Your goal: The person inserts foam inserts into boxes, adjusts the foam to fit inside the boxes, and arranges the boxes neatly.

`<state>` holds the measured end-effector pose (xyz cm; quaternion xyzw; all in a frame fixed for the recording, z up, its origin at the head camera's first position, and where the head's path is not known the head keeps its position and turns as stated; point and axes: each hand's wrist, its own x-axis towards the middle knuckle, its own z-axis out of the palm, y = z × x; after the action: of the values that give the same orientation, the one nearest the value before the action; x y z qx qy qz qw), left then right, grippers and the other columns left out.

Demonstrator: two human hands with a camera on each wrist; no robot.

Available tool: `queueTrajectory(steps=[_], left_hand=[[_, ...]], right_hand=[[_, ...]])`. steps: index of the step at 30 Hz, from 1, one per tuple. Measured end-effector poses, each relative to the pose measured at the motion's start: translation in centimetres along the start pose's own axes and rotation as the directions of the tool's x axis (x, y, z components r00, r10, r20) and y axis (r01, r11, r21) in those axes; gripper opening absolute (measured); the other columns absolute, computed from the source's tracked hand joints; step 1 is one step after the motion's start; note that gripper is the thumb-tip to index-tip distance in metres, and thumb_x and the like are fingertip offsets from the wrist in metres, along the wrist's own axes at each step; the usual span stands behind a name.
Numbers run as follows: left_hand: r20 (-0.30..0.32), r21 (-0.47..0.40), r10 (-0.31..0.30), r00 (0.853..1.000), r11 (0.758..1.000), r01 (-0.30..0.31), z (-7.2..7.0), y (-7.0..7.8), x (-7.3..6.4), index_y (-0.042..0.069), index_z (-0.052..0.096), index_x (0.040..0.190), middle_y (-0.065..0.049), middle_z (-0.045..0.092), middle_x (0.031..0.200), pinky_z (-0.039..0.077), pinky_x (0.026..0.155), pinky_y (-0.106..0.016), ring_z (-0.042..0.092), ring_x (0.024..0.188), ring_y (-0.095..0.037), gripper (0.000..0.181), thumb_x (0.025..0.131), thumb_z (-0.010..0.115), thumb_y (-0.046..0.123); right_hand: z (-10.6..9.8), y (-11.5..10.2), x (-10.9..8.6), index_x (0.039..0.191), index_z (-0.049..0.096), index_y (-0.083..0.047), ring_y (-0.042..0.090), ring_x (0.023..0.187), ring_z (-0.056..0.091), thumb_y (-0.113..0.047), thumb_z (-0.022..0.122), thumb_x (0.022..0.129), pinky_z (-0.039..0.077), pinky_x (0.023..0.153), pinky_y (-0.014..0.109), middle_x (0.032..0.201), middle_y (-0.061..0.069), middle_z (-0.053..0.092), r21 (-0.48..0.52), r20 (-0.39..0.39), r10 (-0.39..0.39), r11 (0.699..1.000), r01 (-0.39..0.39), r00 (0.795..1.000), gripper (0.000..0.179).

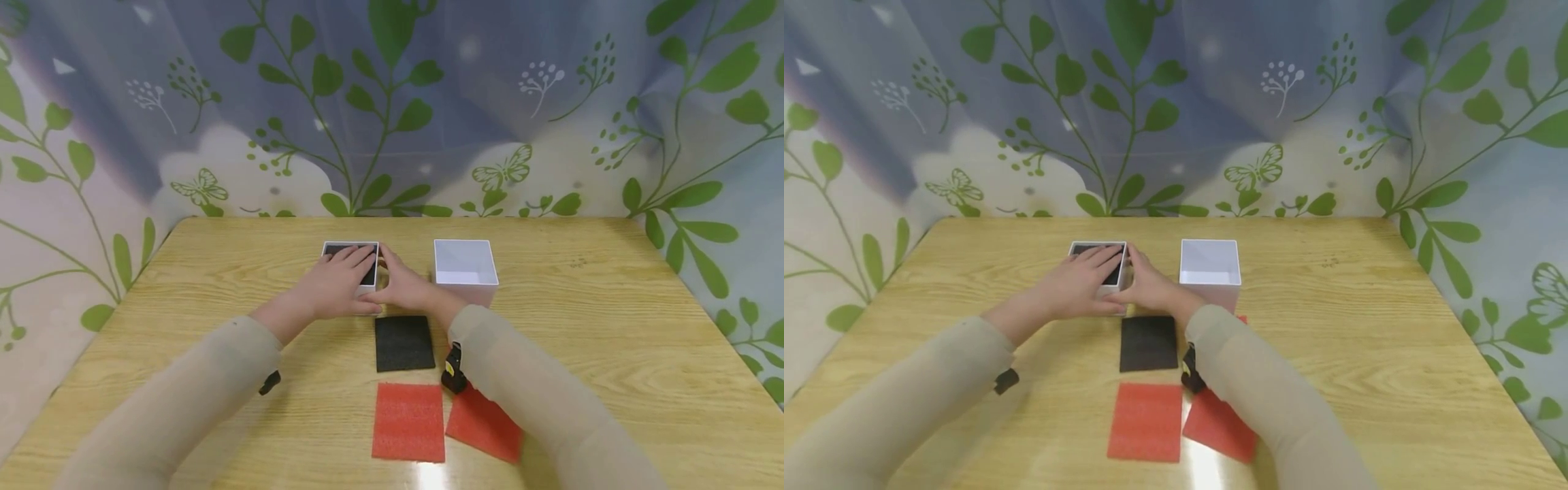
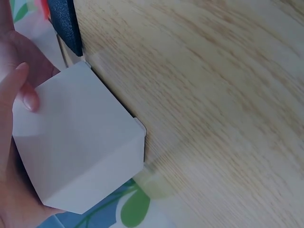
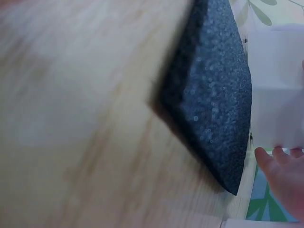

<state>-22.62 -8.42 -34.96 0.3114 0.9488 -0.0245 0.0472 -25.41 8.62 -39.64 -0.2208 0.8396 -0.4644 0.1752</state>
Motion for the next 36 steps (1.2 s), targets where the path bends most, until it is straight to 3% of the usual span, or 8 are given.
queueTrajectory(steps=[13, 21, 28, 31, 33, 36], left_hand=[[-0.029, -0.006, -0.018, 0.999, 1.0, 0.018, 1.0, -0.2, 0.0, 0.005, 0.023, 0.148, -0.011, 0.016, 0.154, 0.029, 0.098, -0.061, 0.018, 0.138, -0.032, 0.096, 0.08, 0.055, 0.066], [-0.009, 0.0, -0.011, 1.0, 1.0, 0.011, 1.4, 0.0, -0.3, 0.006, 0.023, 0.148, -0.009, 0.016, 0.154, 0.028, 0.1, -0.061, 0.017, 0.138, -0.031, 0.097, 0.08, 0.054, 0.067], [-0.001, -0.023, -0.023, 1.0, 0.999, 0.023, 1.9, 0.1, -0.3, 0.008, 0.023, 0.148, -0.01, 0.016, 0.154, 0.028, 0.1, -0.059, 0.018, 0.138, -0.033, 0.096, 0.08, 0.055, 0.067], [-0.058, -0.003, -0.02, 0.998, 1.0, 0.02, 1.8, 0.1, -0.5, 0.006, 0.033, 0.145, -0.013, 0.023, 0.151, 0.033, 0.098, -0.057, 0.026, 0.135, -0.034, 0.091, 0.079, 0.058, 0.065], [-0.133, 0.034, 0.005, 0.991, 0.999, 0.0, 1.5, 0.2, -0.8, 0.005, 0.044, 0.138, -0.015, 0.034, 0.145, 0.038, 0.096, -0.053, 0.036, 0.129, -0.034, 0.083, 0.08, 0.06, 0.061], [-0.279, 0.068, 0.049, 0.959, 0.997, -0.031, 1.1, 0.4, -1.3, 0.004, 0.059, 0.123, -0.015, 0.05, 0.129, 0.045, 0.09, -0.047, 0.05, 0.114, -0.031, 0.067, 0.08, 0.066, 0.054]], right_hand=[[0.5, 0.1, 0.2, 0.15, 0.0, -0.023, 0.024, 0.139, 0.017, -0.036, 0.073, 0.08, 0.027, 0.106, 0.043, 0.153, 0.005, 0.008, 0.011, 0.013, -0.012, 1.0, 0.012, 1.0, 0.102], [0.9, 0.5, -0.1, 0.15, -0.004, -0.019, 0.027, 0.138, 0.017, -0.04, 0.075, 0.077, 0.027, 0.106, 0.044, 0.154, 0.01, 0.005, -0.011, 0.026, 0.017, 1.0, -0.016, 1.0, 0.109], [1.3, 0.9, -0.2, 0.15, 0.0, -0.019, 0.027, 0.138, 0.018, -0.034, 0.075, 0.079, 0.028, 0.106, 0.042, 0.153, 0.008, 0.007, -0.002, 0.015, 0.0, 1.0, 0.0, 1.0, 0.104], [1.2, 0.7, 0.0, 0.15, 0.001, -0.018, 0.028, 0.138, 0.02, -0.033, 0.075, 0.079, 0.029, 0.105, 0.042, 0.153, 0.01, 0.008, -0.001, 0.006, -0.01, 1.0, 0.01, 1.0, 0.103], [0.9, 0.5, 0.1, 0.15, 0.002, -0.019, 0.029, 0.138, 0.019, -0.033, 0.075, 0.079, 0.03, 0.105, 0.043, 0.153, 0.01, 0.008, 0.002, 0.004, -0.011, 1.0, 0.011, 1.0, 0.103], [0.4, 0.2, 0.3, 0.149, 0.004, -0.019, 0.029, 0.137, 0.02, -0.031, 0.075, 0.079, 0.032, 0.103, 0.042, 0.151, 0.011, 0.01, 0.011, -0.002, -0.019, 1.0, 0.019, 1.0, 0.101]])
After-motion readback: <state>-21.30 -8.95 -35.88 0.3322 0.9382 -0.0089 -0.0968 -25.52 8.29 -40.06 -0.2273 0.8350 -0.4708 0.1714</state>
